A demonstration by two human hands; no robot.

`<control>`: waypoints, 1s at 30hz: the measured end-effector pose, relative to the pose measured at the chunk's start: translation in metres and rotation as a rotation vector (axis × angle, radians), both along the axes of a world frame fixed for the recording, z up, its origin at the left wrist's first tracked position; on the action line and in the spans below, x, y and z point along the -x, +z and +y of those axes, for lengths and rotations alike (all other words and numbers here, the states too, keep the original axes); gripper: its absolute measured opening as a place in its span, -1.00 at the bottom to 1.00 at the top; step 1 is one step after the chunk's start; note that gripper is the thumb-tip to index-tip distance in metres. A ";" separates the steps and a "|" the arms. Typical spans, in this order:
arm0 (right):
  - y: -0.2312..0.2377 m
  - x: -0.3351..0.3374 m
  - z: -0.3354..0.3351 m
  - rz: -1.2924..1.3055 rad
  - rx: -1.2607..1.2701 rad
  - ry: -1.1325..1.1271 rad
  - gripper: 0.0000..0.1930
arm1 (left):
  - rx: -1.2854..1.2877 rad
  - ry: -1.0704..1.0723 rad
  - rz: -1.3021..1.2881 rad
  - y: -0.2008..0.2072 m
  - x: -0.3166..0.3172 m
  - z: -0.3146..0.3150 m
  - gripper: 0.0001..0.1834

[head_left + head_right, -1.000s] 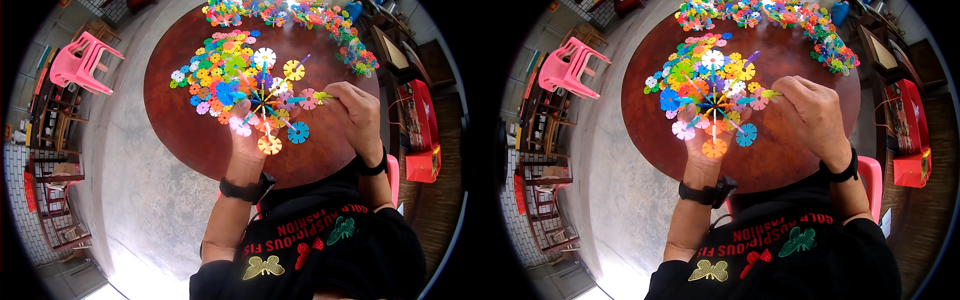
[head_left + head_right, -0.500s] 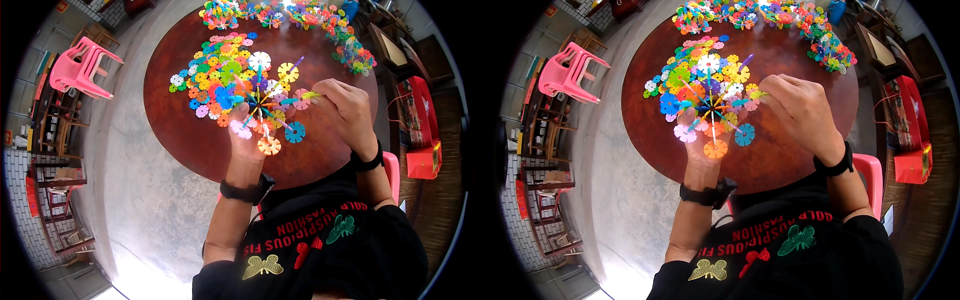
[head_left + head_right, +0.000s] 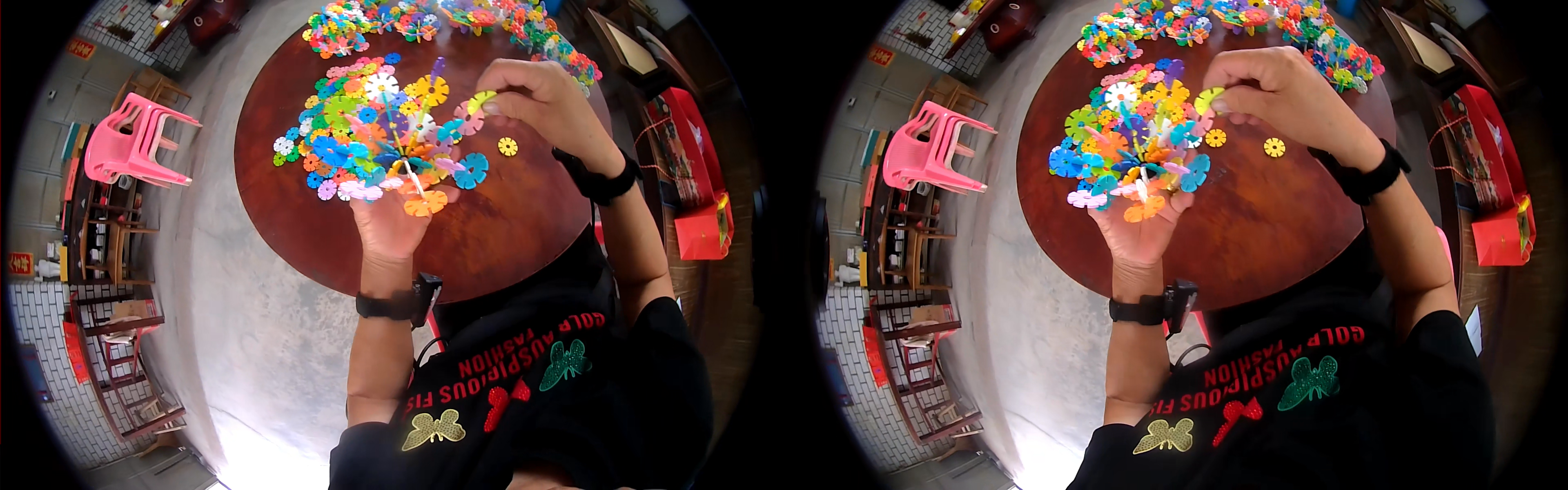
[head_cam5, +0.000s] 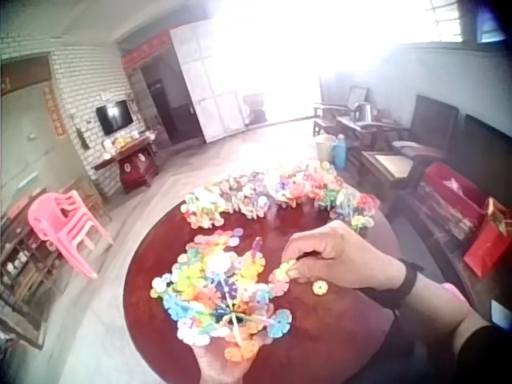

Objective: Assembling a colorful plastic interlocking disc toy at a table.

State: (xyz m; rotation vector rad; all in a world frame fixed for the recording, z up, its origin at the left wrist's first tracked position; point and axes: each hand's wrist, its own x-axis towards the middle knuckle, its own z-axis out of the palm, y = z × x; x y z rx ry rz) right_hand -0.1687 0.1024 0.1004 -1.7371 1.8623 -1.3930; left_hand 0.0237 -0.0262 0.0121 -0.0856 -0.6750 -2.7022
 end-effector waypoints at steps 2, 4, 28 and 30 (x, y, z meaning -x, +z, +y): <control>-0.005 -0.001 -0.001 -0.014 0.009 -0.020 -0.91 | -0.041 0.082 0.003 -0.012 -0.002 -0.001 -0.03; -0.019 0.008 -0.001 -0.019 0.018 -0.040 -0.90 | -0.114 0.105 0.099 -0.015 -0.001 -0.003 -0.22; -0.115 0.016 0.035 0.693 -0.476 -0.261 -0.85 | -0.169 0.179 0.117 -0.024 -0.005 -0.007 -0.46; -0.110 0.017 0.031 0.701 -0.507 -0.237 -0.85 | -0.154 0.257 0.065 -0.018 -0.005 -0.006 -0.62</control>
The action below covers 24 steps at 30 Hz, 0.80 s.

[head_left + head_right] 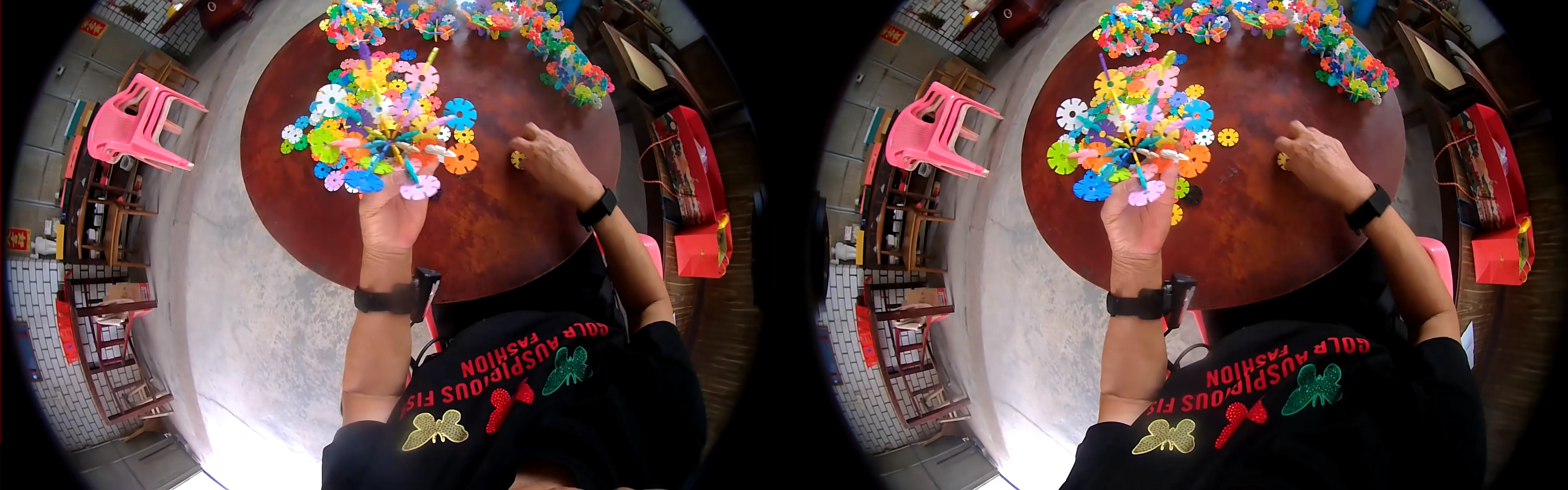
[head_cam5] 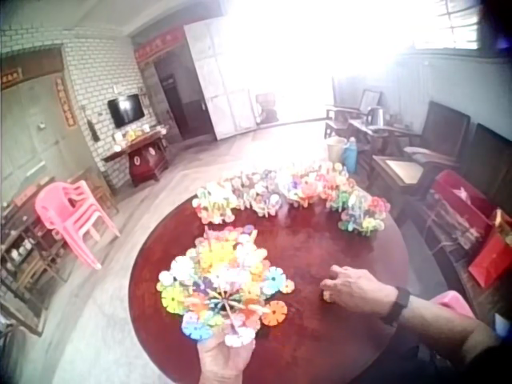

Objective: Assembling a colorful plastic interlocking disc toy at a table.

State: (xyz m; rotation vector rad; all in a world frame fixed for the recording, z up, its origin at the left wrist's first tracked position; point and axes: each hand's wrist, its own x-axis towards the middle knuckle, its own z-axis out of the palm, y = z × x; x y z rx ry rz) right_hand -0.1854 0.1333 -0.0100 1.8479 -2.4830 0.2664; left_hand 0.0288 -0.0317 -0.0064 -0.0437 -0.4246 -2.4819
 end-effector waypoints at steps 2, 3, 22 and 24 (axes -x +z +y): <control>0.008 0.001 -0.015 -0.016 0.035 0.050 -0.84 | -0.006 0.063 -0.050 0.002 0.000 -0.001 -0.68; 0.012 0.000 -0.028 -0.036 0.078 0.111 -0.84 | -0.002 0.066 -0.052 0.006 0.000 -0.002 -0.68; -0.011 -0.012 -0.115 -0.220 0.211 0.214 -0.85 | 0.178 0.059 0.005 0.006 -0.002 -0.008 -0.36; 0.014 -0.017 -0.095 -0.434 0.289 0.172 -0.85 | 0.167 0.078 0.024 0.010 0.000 -0.002 -0.36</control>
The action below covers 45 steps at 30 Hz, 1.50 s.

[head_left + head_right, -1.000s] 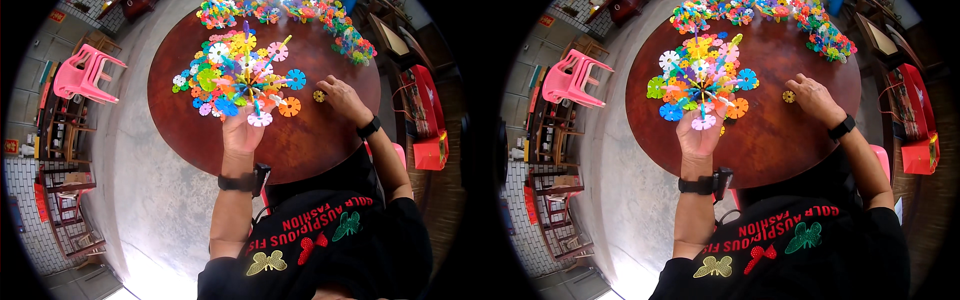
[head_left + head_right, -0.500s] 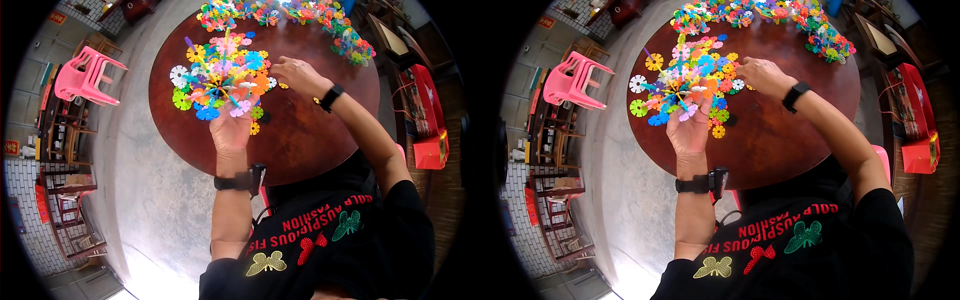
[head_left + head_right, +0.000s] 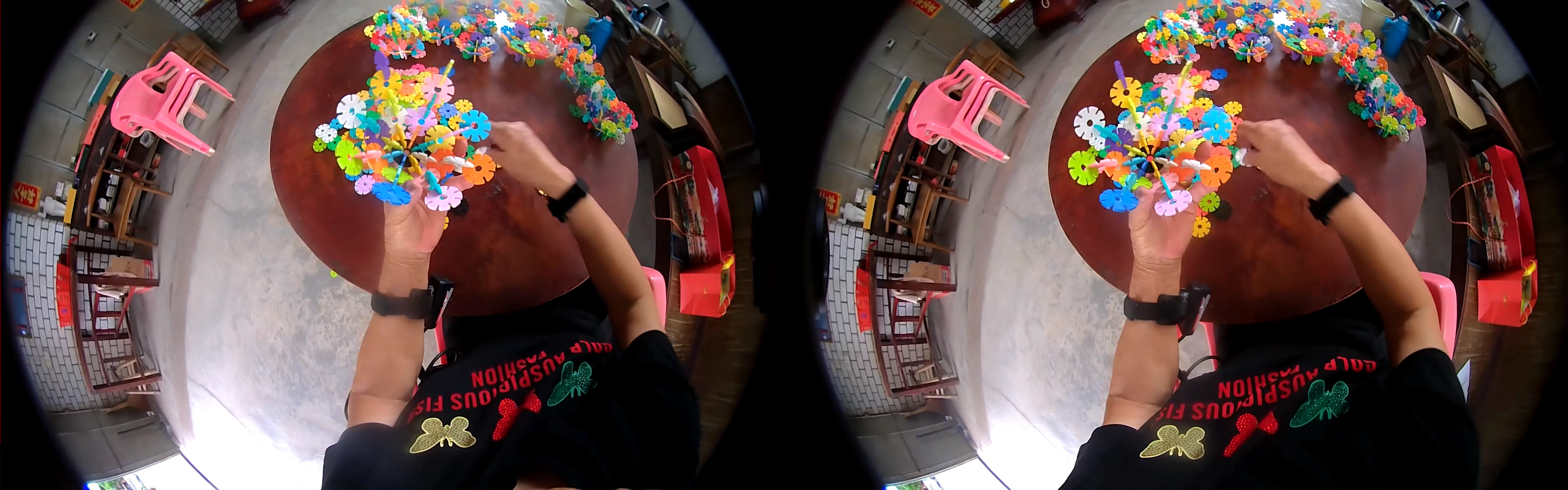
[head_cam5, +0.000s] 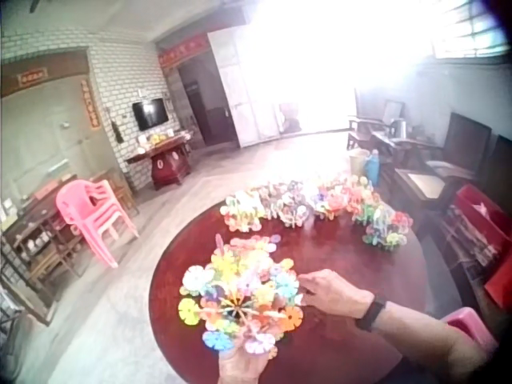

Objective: Assembling a colorful plastic interlocking disc toy at a table.

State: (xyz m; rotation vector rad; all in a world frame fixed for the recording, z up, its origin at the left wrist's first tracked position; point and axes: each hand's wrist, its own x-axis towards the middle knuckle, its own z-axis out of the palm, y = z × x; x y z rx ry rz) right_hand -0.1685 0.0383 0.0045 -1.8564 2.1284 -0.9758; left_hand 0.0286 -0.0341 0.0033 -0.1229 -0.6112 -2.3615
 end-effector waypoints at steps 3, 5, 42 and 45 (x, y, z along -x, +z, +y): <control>0.044 -0.015 0.039 -0.216 0.230 -0.090 -0.86 | -0.008 -0.017 0.021 -0.002 0.001 0.001 -0.32; 0.062 -0.031 0.058 -0.424 0.311 -0.126 -0.90 | -0.065 -0.096 0.030 -0.006 -0.001 0.001 -0.28; 0.081 -0.050 0.086 0.051 0.490 -0.252 -0.88 | -0.172 -0.155 -0.080 0.000 0.003 0.022 -0.84; 0.081 -0.048 0.087 0.007 0.469 -0.223 -0.88 | -0.155 -0.163 -0.073 0.001 0.004 0.021 -0.80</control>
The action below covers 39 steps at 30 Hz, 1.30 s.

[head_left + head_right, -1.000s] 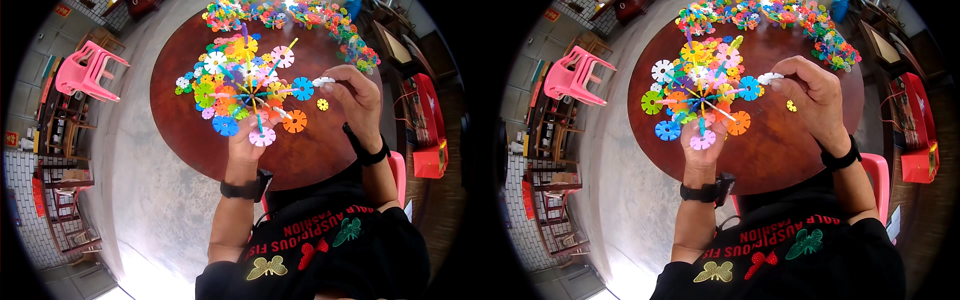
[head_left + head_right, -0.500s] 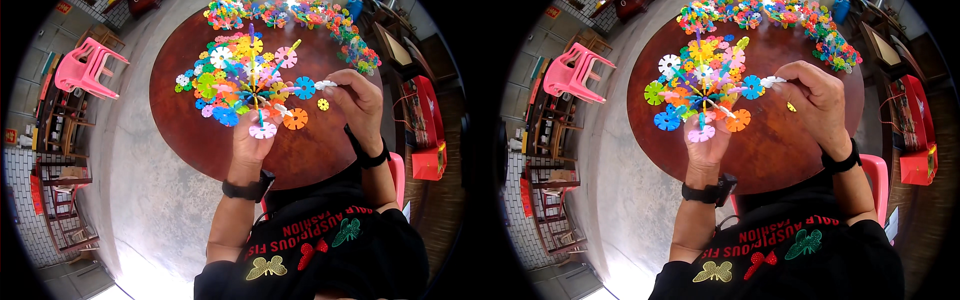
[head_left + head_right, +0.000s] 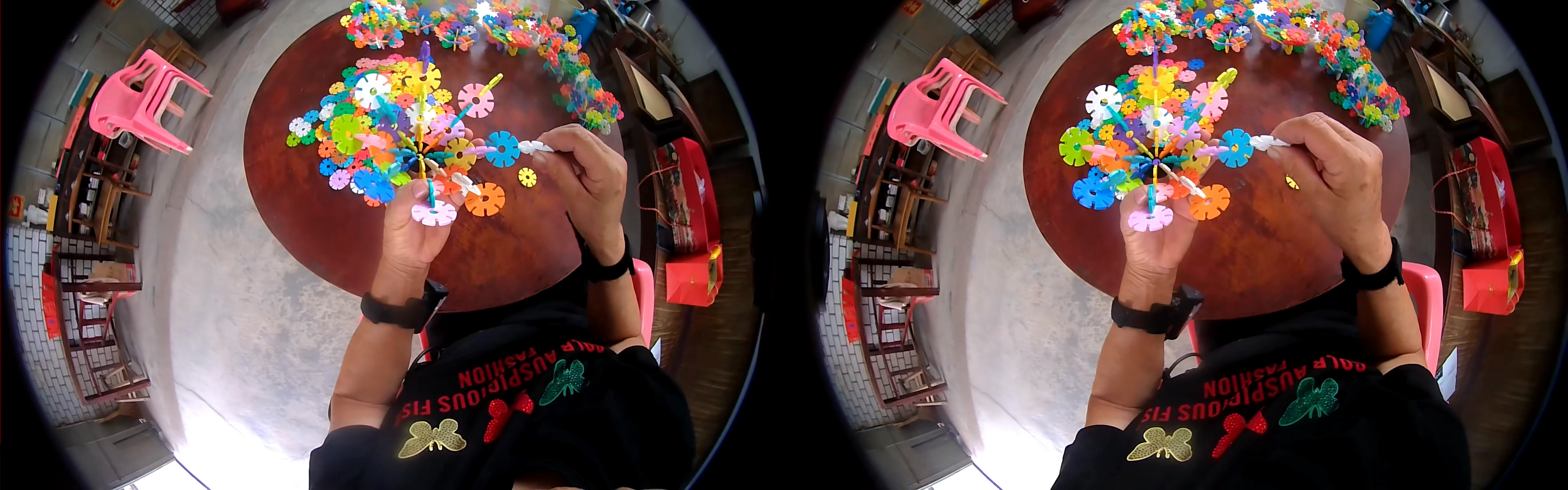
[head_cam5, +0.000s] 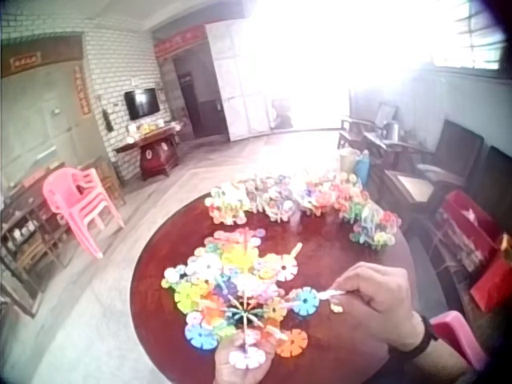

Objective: Assembling a colorful plastic interlocking disc toy at a table.

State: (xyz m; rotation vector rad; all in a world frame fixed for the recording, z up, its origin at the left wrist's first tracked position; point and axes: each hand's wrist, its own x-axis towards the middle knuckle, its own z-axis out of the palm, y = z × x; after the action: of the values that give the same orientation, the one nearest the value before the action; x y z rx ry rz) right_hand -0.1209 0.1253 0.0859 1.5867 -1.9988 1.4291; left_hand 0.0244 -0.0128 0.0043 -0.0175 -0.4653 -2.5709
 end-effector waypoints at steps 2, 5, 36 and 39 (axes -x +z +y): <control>0.001 0.002 0.001 0.049 -0.016 0.022 -0.88 | 0.006 -0.003 0.049 0.007 0.004 0.002 -0.76; 0.002 0.003 0.002 -0.098 -0.042 0.118 -0.89 | 0.081 0.040 0.046 0.022 0.007 0.005 -0.63; -0.001 -0.011 0.000 -0.037 0.034 0.049 -0.88 | -0.006 -0.049 -0.017 0.016 0.009 0.008 -0.20; -0.001 -0.013 -0.001 -0.048 0.038 0.022 -0.88 | 0.037 0.009 -0.009 0.022 0.011 0.014 -0.17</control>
State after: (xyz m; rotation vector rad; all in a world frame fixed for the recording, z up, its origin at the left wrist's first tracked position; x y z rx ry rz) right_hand -0.1075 0.1245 0.0852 1.5777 -1.9735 1.5185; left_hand 0.0138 0.0008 0.0265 -0.0172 -0.5154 -2.5546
